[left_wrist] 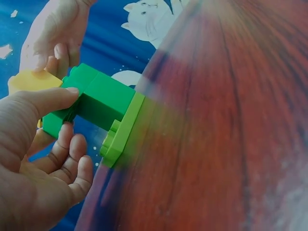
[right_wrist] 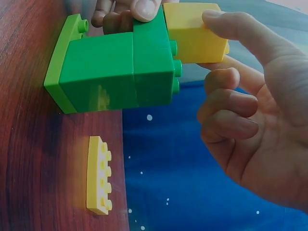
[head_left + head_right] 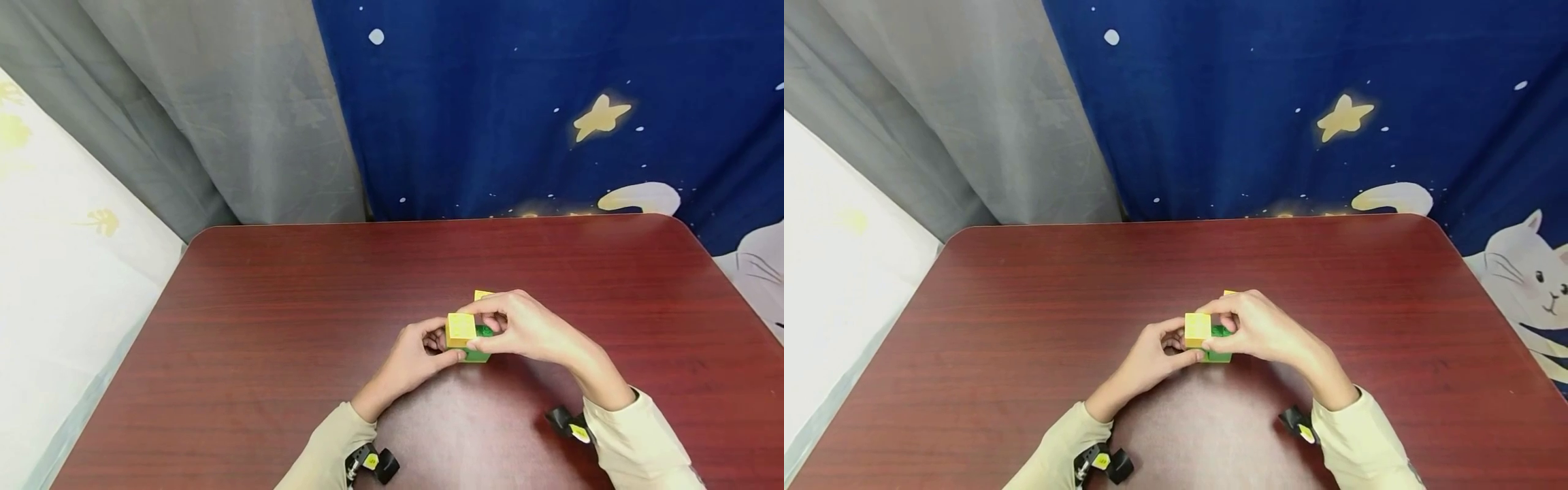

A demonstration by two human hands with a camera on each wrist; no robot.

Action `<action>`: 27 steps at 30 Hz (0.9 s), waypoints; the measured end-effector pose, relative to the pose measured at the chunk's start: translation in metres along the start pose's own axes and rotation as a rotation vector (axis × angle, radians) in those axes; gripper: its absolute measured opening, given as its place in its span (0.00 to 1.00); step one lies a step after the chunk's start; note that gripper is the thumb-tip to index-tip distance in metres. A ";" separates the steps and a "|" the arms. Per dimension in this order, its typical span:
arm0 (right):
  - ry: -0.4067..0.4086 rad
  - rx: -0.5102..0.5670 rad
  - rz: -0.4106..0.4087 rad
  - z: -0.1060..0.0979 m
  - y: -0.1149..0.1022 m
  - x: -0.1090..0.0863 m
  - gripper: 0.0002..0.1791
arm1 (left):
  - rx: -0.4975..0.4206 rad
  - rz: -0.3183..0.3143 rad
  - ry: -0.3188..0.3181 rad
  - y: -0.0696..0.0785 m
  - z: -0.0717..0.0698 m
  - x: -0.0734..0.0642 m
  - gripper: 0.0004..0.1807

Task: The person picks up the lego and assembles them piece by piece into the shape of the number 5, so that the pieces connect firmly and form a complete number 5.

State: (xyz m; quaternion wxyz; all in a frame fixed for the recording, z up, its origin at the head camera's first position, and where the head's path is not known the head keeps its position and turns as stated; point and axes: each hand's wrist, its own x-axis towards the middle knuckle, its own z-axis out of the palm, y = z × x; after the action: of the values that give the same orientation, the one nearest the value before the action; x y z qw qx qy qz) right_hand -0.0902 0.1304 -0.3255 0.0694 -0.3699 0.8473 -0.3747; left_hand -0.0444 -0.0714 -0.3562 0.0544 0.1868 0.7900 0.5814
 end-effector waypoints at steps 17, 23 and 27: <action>0.012 0.026 0.011 0.004 0.002 0.003 0.15 | -0.315 -0.098 -0.179 -0.028 -0.017 0.003 0.20; 0.011 0.019 0.002 0.004 0.003 0.003 0.15 | -0.365 -0.152 -0.154 -0.035 -0.016 0.005 0.23; 0.012 0.022 0.000 0.003 0.003 0.002 0.15 | -0.299 -0.195 -0.091 -0.031 -0.011 0.007 0.20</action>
State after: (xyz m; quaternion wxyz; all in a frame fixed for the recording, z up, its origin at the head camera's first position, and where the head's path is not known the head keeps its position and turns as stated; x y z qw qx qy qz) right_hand -0.0924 0.1285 -0.3288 0.0683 -0.3668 0.8436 -0.3863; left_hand -0.0614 -0.0869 -0.3804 0.1735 0.1254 0.7058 0.6753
